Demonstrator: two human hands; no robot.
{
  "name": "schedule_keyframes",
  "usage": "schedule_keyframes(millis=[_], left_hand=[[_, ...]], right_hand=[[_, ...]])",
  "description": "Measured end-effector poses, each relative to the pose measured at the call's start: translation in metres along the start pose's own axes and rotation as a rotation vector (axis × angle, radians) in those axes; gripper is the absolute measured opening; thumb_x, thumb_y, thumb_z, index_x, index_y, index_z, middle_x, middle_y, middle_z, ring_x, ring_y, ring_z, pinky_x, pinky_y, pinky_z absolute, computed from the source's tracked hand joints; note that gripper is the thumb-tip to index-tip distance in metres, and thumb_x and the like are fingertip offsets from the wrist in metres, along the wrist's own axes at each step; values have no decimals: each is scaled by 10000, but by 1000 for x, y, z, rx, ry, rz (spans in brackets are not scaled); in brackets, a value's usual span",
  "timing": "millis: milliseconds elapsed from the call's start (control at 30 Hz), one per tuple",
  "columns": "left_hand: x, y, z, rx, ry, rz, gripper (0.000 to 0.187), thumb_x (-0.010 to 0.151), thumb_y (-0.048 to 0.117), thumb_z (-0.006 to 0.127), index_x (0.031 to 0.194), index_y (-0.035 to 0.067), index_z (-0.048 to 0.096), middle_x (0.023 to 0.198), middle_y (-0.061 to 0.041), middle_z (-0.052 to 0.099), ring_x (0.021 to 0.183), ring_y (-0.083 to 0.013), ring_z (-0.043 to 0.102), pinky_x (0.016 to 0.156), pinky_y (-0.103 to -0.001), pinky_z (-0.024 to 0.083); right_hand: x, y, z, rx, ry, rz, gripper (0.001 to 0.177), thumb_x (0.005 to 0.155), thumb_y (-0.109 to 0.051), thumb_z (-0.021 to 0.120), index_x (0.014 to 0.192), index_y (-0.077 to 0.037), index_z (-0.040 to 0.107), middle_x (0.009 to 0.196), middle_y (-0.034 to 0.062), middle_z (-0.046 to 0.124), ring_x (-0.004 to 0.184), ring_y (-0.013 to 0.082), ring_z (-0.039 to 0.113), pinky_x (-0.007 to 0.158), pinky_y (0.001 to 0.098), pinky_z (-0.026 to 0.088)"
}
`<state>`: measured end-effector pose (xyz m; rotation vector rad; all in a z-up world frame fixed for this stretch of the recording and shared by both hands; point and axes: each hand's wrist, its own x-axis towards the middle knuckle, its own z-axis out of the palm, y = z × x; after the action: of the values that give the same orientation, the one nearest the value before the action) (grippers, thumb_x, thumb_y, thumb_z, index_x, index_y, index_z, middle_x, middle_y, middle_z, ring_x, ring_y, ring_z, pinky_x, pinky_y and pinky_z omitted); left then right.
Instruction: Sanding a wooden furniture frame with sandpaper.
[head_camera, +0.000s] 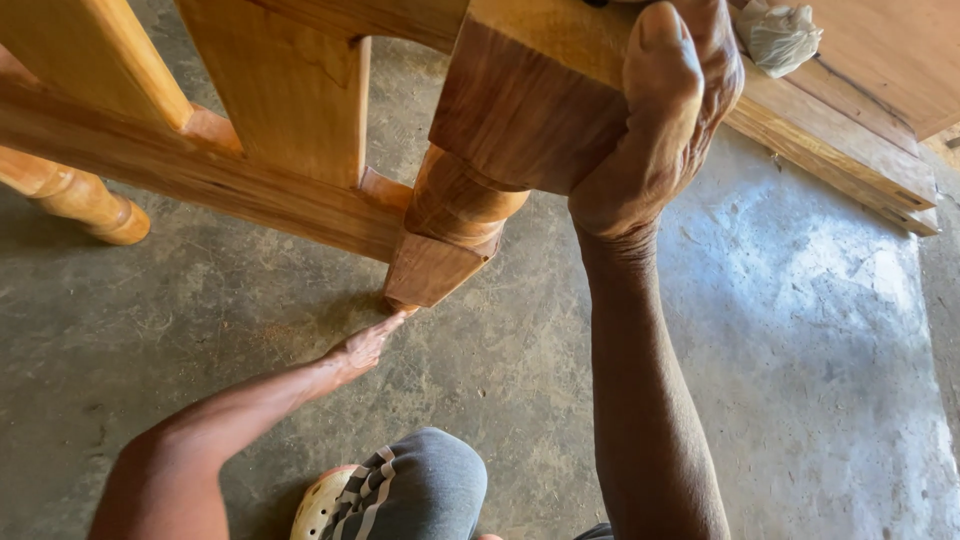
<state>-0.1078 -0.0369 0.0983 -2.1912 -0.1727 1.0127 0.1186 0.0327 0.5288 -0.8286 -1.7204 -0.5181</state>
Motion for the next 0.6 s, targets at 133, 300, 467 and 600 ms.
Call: schedule_keyframes(millis=[133,300,467,600], left_hand=[[4,40,10,-301,12,-98,478,988,286,541,1313,-40,668,1556,-309,433,1483,-492,277,1208,-737,16],[24,12,-30,-266,611,-344,442,972,225,511,1273,-49,683,1556,-271,451,1438,-462,374,1197,-641,188],[61,-1,-13,-143,370,-150,526,949,286,517,1350,-23,660,1540,-232,480,1477,-468,300,1206,-659,77],[30,-7,-16,-133,201,-21,488,994,322,502,1309,-4,685,1520,-186,518,1517,-458,281,1206,-680,-10]], right_hand=[[0,-10,1,-84,6,25,292,1160,-224,483,1428,-124,542,1465,96,568,1384,267,533,1226,389,371],[6,-16,0,-43,-16,98,288,1120,-210,490,1371,-107,588,1373,78,638,1278,255,579,1169,394,408],[1,-3,2,-60,-26,21,328,1163,-230,462,1466,-127,531,1452,77,581,1356,233,545,1159,371,381],[3,0,3,-52,-36,-45,378,1130,-236,442,1485,-120,497,1495,117,533,1377,262,511,1207,392,362]])
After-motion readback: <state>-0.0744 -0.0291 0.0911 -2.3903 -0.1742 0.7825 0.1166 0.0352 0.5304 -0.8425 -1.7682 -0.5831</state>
